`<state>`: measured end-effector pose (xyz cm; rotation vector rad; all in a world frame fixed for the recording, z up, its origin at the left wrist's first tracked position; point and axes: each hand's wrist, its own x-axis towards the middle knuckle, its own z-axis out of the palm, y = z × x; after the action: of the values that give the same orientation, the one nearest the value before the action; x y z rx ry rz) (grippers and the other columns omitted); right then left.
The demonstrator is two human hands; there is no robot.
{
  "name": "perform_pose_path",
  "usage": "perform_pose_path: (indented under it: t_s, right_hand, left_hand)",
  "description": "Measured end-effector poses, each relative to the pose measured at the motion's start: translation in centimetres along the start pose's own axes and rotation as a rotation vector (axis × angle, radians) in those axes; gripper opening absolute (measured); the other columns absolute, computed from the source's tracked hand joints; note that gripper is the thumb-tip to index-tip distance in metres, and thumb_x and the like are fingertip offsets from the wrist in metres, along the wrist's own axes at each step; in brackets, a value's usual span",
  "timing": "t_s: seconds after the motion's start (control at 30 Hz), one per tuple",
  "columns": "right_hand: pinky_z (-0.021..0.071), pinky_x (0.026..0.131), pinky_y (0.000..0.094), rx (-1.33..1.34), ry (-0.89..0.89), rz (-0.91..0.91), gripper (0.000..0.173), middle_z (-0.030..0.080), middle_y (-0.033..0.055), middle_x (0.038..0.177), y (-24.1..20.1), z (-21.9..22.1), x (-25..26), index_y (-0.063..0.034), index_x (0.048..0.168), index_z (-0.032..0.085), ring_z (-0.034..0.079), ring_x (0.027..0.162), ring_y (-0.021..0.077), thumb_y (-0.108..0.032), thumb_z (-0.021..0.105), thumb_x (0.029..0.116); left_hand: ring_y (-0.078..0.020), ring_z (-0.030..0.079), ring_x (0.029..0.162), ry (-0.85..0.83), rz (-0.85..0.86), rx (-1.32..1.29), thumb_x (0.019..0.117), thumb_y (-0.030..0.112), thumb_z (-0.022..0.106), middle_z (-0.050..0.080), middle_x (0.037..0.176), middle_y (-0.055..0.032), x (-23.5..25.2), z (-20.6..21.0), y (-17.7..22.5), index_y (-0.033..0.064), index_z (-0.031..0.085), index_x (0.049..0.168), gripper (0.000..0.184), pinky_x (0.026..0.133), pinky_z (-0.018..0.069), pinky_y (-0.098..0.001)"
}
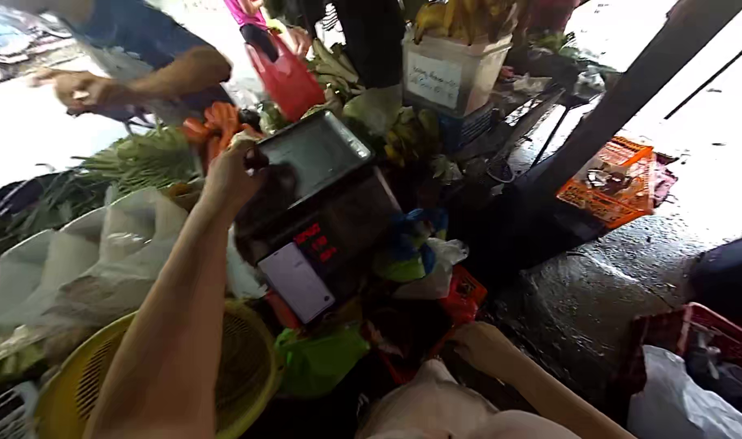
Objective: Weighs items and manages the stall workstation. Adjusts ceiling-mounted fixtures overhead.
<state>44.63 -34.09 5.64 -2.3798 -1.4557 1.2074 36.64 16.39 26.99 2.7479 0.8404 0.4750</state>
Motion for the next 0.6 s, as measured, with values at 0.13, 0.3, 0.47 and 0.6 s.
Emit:
perform_pose_path:
  t_s: [0.13, 0.3, 0.47, 0.6]
  right_hand:
    - [0.0421, 0.111, 0.0559, 0.011, 0.044, -0.112, 0.035, 0.067, 0.0192, 0.130, 2.0, -2.4, 1.3, -0.0085, 0.136, 0.065, 0.060, 0.128, 0.0372, -0.022, 0.052, 0.1061]
    - [0.0542, 0.101, 0.0509, 0.179, 0.542, -0.405, 0.030, 0.075, 0.0111, 0.116, -2.5, -5.2, 3.2, -0.0118, 0.127, 0.072, 0.070, 0.112, 0.0279, -0.020, 0.059, 0.1014]
    - [0.0593, 0.087, 0.0466, 0.156, 0.827, -0.529, 0.042, 0.074, 0.0121, 0.106, -7.6, -10.5, 7.8, -0.0056, 0.140, 0.062, 0.072, 0.095, 0.0267, -0.023, 0.057, 0.1029]
    - [0.0602, 0.078, 0.0488, -0.001, 0.885, -0.524, 0.040, 0.075, 0.0142, 0.095, -10.3, -12.9, 10.8, -0.0055, 0.133, 0.068, 0.073, 0.084, 0.0298, -0.029, 0.051, 0.1061]
  left_hand:
    - [-0.0510, 0.058, 0.121, -0.100, 0.049, 0.001, 0.0969, 0.006, 0.068, 0.063, 0.124, -0.0301, -2.0, 1.1, 3.5, -0.0019, 0.052, 0.141, 0.048, 0.102, 0.0411, -0.0731]
    - [-0.0486, 0.049, 0.135, 0.032, -0.134, -0.125, 0.1020, 0.016, 0.062, 0.041, 0.155, -0.0279, -5.3, 0.0, 4.1, 0.0060, 0.026, 0.161, 0.070, 0.108, 0.0423, -0.0649]
    - [-0.0280, 0.062, 0.124, 0.414, -0.152, -0.327, 0.1065, 0.025, 0.052, 0.049, 0.151, -0.0186, -15.7, 0.1, 3.7, 0.0064, 0.037, 0.154, 0.053, 0.098, 0.0551, -0.0466]
    - [-0.0186, 0.066, 0.108, 0.532, -0.244, -0.388, 0.1050, 0.026, 0.052, 0.057, 0.140, -0.0194, -25.9, 3.3, 2.5, 0.0018, 0.045, 0.147, 0.049, 0.088, 0.0573, -0.0367]
